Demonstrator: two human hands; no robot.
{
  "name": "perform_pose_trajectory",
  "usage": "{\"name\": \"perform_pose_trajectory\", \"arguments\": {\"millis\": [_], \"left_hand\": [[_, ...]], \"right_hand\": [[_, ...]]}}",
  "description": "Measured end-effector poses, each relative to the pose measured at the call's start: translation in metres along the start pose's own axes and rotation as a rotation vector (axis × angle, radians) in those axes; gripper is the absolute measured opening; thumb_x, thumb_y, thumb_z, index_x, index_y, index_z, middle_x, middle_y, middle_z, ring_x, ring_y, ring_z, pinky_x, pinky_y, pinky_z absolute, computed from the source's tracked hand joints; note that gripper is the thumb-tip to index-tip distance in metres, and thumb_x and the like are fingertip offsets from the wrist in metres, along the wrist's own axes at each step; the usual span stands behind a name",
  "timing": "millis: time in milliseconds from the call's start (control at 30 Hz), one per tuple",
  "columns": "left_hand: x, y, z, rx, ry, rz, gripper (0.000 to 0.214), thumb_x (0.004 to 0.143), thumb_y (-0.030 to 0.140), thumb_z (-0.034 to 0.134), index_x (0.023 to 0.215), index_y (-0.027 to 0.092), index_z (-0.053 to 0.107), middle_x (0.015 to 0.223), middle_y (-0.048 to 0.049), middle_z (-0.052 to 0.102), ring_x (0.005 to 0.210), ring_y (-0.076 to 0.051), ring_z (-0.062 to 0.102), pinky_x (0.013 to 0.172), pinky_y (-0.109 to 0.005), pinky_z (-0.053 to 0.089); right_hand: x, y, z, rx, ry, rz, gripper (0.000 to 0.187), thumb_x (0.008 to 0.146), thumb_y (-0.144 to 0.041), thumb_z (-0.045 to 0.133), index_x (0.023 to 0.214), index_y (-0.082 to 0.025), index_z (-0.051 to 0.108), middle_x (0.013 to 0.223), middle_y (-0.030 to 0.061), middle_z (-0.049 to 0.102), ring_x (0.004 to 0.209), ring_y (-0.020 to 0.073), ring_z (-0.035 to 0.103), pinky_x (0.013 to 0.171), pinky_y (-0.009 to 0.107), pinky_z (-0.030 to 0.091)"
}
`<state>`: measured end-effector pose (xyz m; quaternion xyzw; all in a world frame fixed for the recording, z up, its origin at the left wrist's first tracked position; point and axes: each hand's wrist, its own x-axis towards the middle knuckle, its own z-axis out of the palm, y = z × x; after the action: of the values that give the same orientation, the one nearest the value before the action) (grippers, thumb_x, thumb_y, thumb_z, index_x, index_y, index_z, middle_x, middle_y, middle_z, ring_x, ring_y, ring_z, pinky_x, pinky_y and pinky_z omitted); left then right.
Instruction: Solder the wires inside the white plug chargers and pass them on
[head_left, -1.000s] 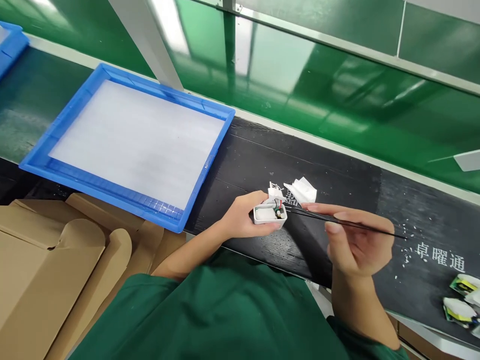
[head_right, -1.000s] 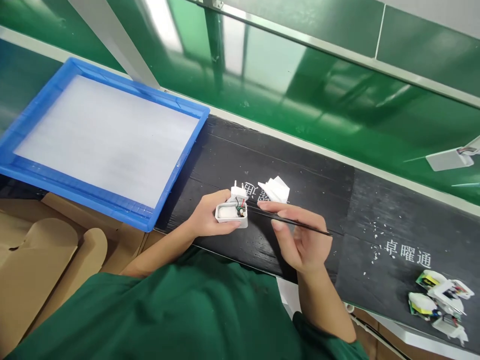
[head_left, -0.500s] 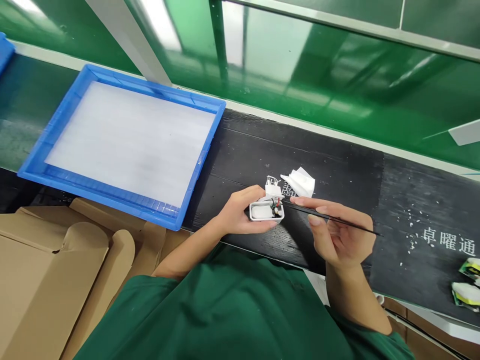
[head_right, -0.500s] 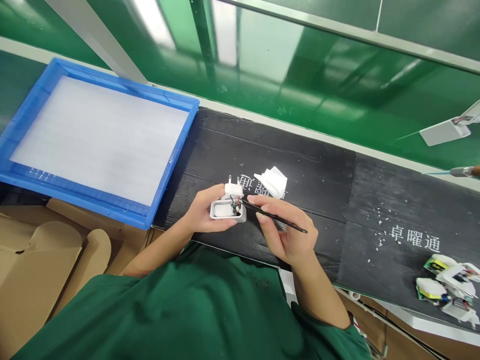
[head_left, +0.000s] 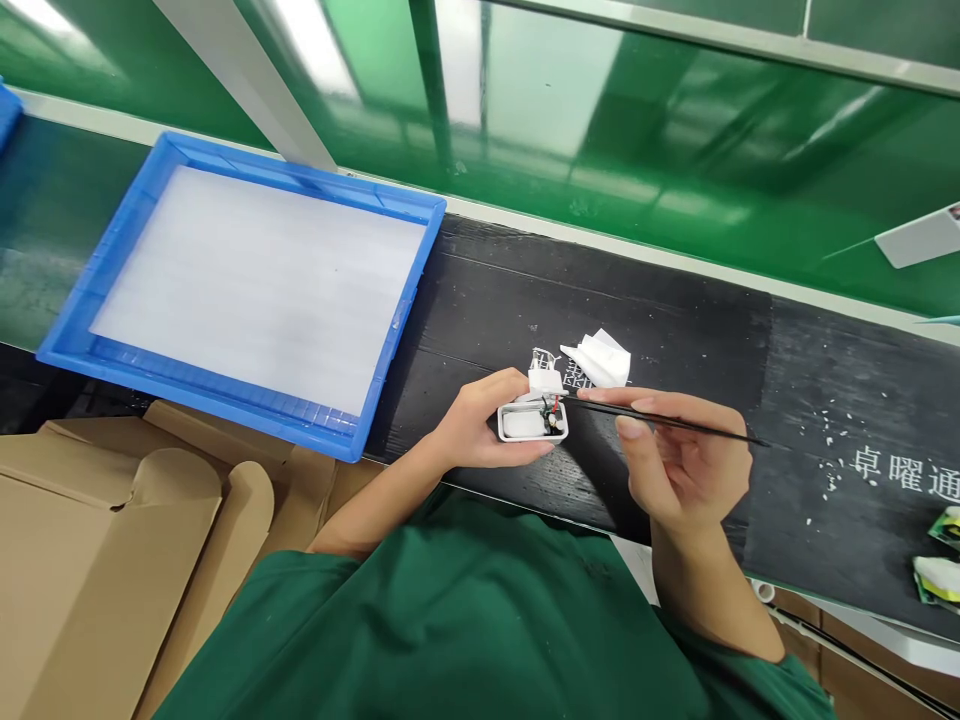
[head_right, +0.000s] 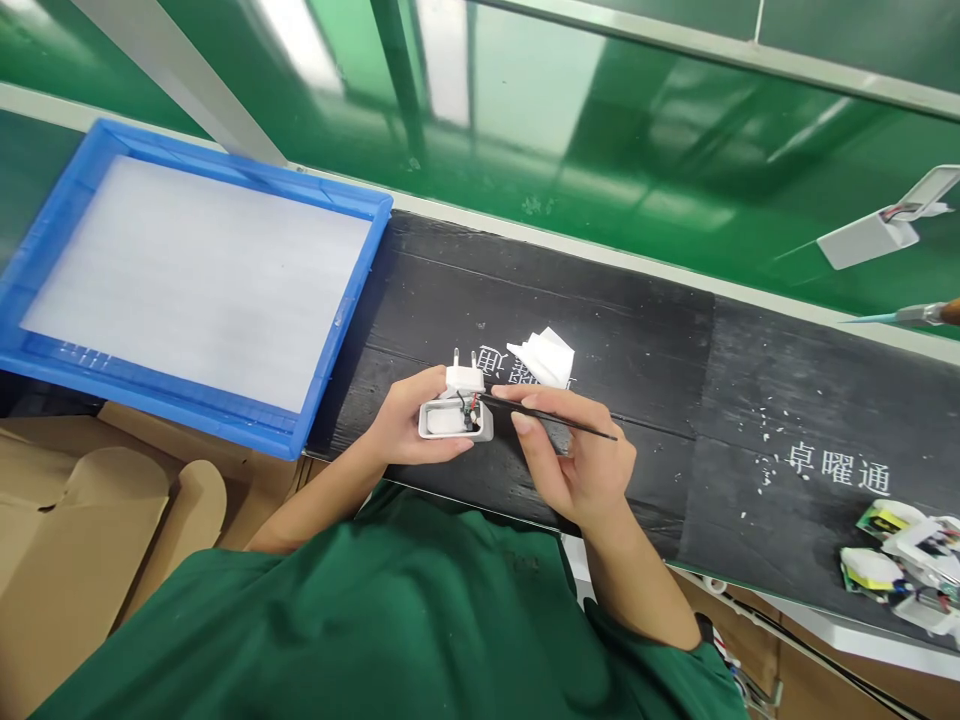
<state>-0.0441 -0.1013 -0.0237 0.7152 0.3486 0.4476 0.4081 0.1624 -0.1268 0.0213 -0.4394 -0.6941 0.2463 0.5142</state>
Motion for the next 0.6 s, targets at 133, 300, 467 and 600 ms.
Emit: {"name": "perform_pose_trajectory", "arguments": {"millis": [133, 300, 467, 600], "left_hand": [[0.0002, -0.0019, 0.0006, 0.02, 0.023, 0.068, 0.032, 0.08, 0.047, 0.073, 0.085, 0.018, 0.06, 0.073, -0.0007, 0.061, 0.066, -0.014, 0.058, 0.061, -0.026, 0.046], [0.0003, -0.0038, 0.0012, 0.013, 0.033, 0.106, 0.034, 0.08, 0.049, 0.074, 0.087, 0.018, 0.061, 0.074, -0.0006, 0.062, 0.066, -0.014, 0.059, 0.061, -0.026, 0.047], [0.0009, -0.0033, 0.0012, -0.009, 0.03, 0.091, 0.034, 0.08, 0.048, 0.074, 0.09, 0.018, 0.062, 0.074, -0.0009, 0.062, 0.066, -0.014, 0.059, 0.061, -0.026, 0.047], [0.0011, -0.0026, 0.0012, -0.018, 0.032, 0.085, 0.032, 0.08, 0.046, 0.074, 0.087, 0.018, 0.061, 0.073, -0.0007, 0.062, 0.066, -0.014, 0.059, 0.061, -0.025, 0.047]], "right_hand": [[0.0011, 0.0017, -0.0005, 0.001, -0.008, -0.011, 0.036, 0.086, -0.01, 0.065, 0.117, -0.028, 0.058, 0.102, 0.0015, 0.078, 0.09, 0.0207, 0.077, 0.07, 0.036, 0.065], [0.0004, 0.0055, 0.0033, 0.095, 0.001, -0.05, 0.043, 0.084, -0.001, 0.063, 0.12, -0.024, 0.057, 0.104, 0.0028, 0.078, 0.09, 0.0197, 0.077, 0.071, 0.034, 0.065], [0.0, 0.0082, 0.0075, 0.154, 0.03, -0.047, 0.042, 0.085, -0.001, 0.062, 0.119, -0.025, 0.056, 0.104, 0.0028, 0.078, 0.092, 0.0197, 0.077, 0.075, 0.034, 0.066], [0.0007, 0.0075, 0.0064, 0.124, 0.042, -0.075, 0.04, 0.085, -0.003, 0.064, 0.119, -0.024, 0.057, 0.104, 0.0037, 0.078, 0.092, 0.0203, 0.077, 0.075, 0.035, 0.067]]}}
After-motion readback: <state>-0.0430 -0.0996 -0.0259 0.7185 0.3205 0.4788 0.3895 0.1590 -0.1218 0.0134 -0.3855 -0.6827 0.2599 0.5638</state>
